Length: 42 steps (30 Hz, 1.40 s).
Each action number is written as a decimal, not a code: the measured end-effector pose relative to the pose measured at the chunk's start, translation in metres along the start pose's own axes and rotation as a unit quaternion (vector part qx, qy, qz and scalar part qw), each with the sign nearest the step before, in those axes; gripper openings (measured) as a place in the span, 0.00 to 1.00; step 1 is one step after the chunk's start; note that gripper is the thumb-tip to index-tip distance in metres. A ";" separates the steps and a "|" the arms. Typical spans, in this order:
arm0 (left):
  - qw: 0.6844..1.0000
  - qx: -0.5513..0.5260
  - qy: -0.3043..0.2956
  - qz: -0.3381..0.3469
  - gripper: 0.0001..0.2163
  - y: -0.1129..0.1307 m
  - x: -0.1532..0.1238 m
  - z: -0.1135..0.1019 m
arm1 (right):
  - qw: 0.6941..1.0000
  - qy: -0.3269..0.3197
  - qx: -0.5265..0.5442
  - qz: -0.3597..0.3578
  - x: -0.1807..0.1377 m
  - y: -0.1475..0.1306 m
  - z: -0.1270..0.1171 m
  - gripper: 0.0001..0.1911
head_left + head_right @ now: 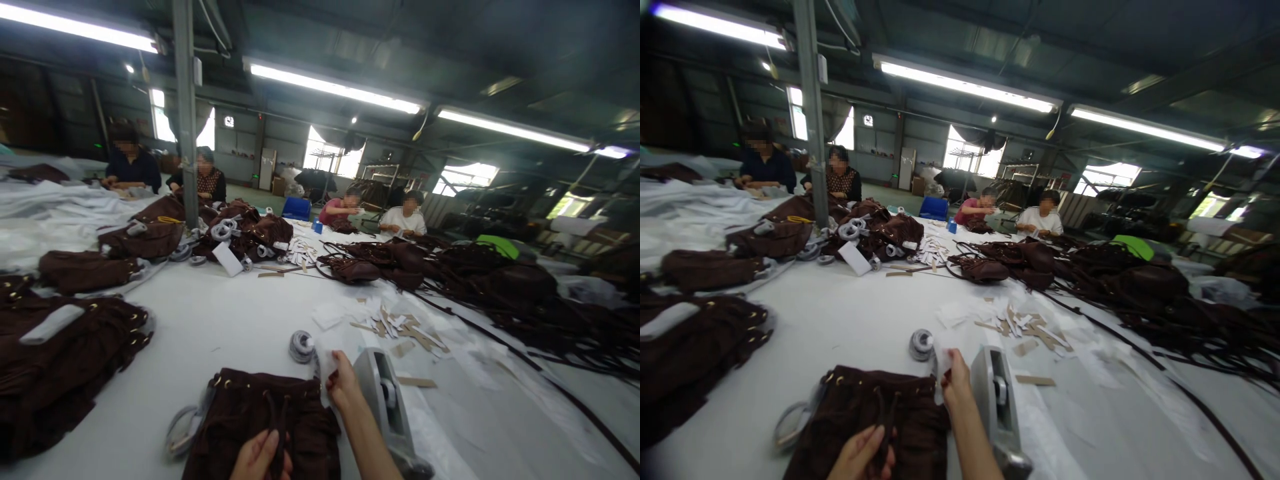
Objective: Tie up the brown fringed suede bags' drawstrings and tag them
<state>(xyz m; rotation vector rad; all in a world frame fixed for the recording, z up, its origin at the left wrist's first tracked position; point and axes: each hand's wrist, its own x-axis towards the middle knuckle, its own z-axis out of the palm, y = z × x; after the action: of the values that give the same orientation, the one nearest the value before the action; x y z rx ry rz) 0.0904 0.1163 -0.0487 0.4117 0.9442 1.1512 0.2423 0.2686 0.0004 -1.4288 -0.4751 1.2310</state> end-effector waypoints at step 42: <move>0.940 0.310 0.107 0.099 0.26 0.055 -0.045 -0.020 | 0.976 -0.132 0.125 0.123 -0.181 0.058 -0.008 0.19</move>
<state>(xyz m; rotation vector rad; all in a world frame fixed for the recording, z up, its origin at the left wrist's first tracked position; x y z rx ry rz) 0.0373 0.0932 -0.0020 0.9188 1.4882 1.0724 0.1621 0.0975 0.0211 -1.1381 -0.3118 1.6316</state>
